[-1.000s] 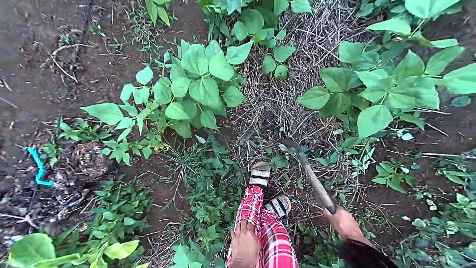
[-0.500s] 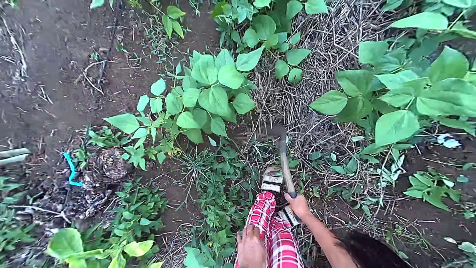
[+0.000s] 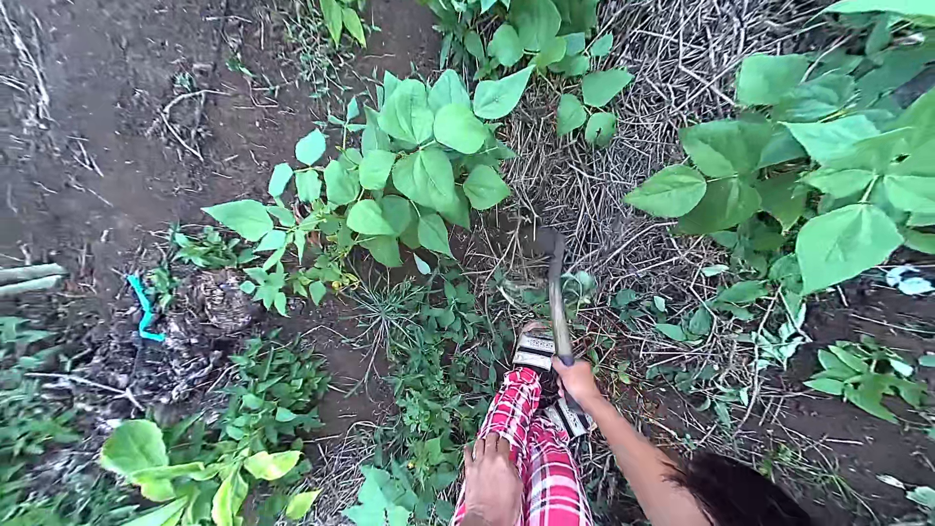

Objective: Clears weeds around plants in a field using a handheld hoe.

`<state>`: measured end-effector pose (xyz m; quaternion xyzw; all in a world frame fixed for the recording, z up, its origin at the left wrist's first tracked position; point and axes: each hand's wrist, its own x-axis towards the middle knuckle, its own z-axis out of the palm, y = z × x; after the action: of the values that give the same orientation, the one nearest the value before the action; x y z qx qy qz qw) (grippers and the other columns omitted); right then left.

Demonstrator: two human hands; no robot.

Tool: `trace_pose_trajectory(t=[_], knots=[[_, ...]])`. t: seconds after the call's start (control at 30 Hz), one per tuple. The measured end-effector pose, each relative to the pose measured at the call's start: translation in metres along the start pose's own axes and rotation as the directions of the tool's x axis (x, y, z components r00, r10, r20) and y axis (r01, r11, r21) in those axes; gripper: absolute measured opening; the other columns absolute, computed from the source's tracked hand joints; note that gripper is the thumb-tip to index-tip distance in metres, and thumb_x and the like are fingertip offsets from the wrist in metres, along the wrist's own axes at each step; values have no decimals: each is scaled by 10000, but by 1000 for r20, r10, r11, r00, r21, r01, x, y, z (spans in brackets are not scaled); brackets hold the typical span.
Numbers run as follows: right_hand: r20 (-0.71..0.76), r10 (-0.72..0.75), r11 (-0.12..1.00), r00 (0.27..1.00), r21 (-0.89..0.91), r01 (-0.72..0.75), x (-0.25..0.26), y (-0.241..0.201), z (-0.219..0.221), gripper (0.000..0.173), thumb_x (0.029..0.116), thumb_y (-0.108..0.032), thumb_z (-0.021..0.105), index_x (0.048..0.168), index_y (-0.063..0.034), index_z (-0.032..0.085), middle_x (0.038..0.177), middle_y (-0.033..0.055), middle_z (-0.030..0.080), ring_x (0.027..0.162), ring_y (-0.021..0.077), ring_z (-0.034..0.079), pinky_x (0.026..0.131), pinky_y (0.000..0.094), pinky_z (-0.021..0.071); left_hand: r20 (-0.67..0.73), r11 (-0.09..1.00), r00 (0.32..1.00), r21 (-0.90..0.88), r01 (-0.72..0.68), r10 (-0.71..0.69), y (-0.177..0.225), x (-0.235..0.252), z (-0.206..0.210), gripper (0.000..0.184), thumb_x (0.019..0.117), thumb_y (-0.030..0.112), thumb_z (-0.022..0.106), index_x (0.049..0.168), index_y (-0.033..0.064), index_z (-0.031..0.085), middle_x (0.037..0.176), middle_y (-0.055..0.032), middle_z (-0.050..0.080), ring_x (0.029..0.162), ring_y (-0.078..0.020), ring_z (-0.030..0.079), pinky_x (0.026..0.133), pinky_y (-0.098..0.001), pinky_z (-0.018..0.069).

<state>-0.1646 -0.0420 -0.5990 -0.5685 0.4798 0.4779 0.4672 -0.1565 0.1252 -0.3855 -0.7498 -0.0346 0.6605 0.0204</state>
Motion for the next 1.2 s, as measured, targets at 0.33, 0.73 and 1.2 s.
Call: trace_pose_trajectory(t=[0.33,0.73,1.2], knots=[[-178,-137,987,974,-113,118,-60,-69,-91,437,1067,-399,547,1167,22,606,774,106,622,594,204,624,616,392,563,-18,999,999,27,-31,31,9,3,12,411,1054,183,420,1413,85,594,1550,-100,499,1440,-321,453,1164,-579,350],[-191,8,780,982,-614,-126,-69,63,-144,530,1028,-447,580,1280,18,618,1192,282,678,1144,442,662,962,632,517,-11,1000,1000,-22,-10,10,5,5,1,426,1054,199,414,1434,88,573,1564,-101,476,1453,-314,431,1169,-577,340],[-17,-169,728,985,-676,113,-76,-20,-74,528,1051,-305,534,1442,45,471,1359,260,616,1265,412,611,1043,591,484,-153,994,988,104,19,-3,18,-15,37,408,1054,167,417,1408,75,598,1537,-120,509,1433,-321,462,1163,-545,361]])
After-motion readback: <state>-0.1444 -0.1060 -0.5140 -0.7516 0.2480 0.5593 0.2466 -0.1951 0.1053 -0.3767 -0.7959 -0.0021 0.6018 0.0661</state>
